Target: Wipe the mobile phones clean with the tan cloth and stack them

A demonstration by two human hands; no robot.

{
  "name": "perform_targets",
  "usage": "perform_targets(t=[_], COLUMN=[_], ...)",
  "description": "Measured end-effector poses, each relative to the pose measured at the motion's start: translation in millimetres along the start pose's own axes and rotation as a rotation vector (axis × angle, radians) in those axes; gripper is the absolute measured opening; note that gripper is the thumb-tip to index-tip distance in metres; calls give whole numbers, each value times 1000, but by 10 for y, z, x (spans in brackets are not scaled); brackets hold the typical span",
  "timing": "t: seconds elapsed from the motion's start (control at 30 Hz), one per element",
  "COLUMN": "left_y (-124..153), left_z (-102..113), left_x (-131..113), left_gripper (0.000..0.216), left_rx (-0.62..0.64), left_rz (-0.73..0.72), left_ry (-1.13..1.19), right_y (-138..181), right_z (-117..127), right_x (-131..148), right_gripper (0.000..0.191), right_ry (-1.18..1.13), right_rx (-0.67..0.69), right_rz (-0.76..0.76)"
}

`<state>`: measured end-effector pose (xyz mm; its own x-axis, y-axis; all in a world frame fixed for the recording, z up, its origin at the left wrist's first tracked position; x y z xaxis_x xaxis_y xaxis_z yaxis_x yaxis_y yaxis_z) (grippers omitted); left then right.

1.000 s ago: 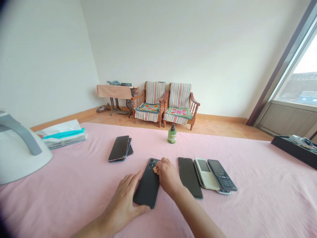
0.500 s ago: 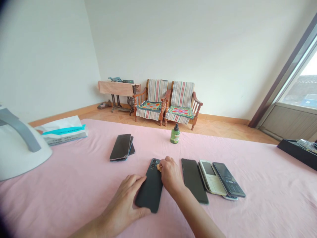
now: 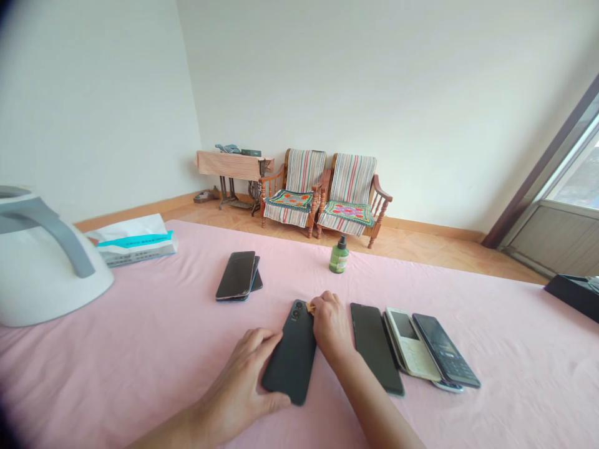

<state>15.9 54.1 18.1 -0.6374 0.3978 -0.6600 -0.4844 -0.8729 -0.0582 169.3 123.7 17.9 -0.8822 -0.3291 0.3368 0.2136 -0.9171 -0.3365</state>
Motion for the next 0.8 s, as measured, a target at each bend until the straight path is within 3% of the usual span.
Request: perform_targets(t=[0.23,0.8], left_y=[-4,6], left_z=[2,-10], left_x=[-4,25], left_gripper=[72,71], left_rx=[14,-12], left_rz=[17,-4], left_ry=[-5,-29], right_y=[52,61], right_z=[-38,8], right_x=[86,66], right_gripper=[28,30], right_ry=[-8,35], right_rx=[35,19], right_rz=[69,32])
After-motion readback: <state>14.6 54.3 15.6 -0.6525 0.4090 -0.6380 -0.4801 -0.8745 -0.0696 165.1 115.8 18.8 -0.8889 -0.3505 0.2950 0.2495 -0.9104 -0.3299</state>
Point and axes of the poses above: each hand's wrist, its own y-axis away from the middle knuckle, its own z-axis out of the back of the hand, x = y × z, the point moved 7 cm from there along -y, towards the middle knuckle, and after that the axes turned 7 degrees about x, right-handed, at the moved point
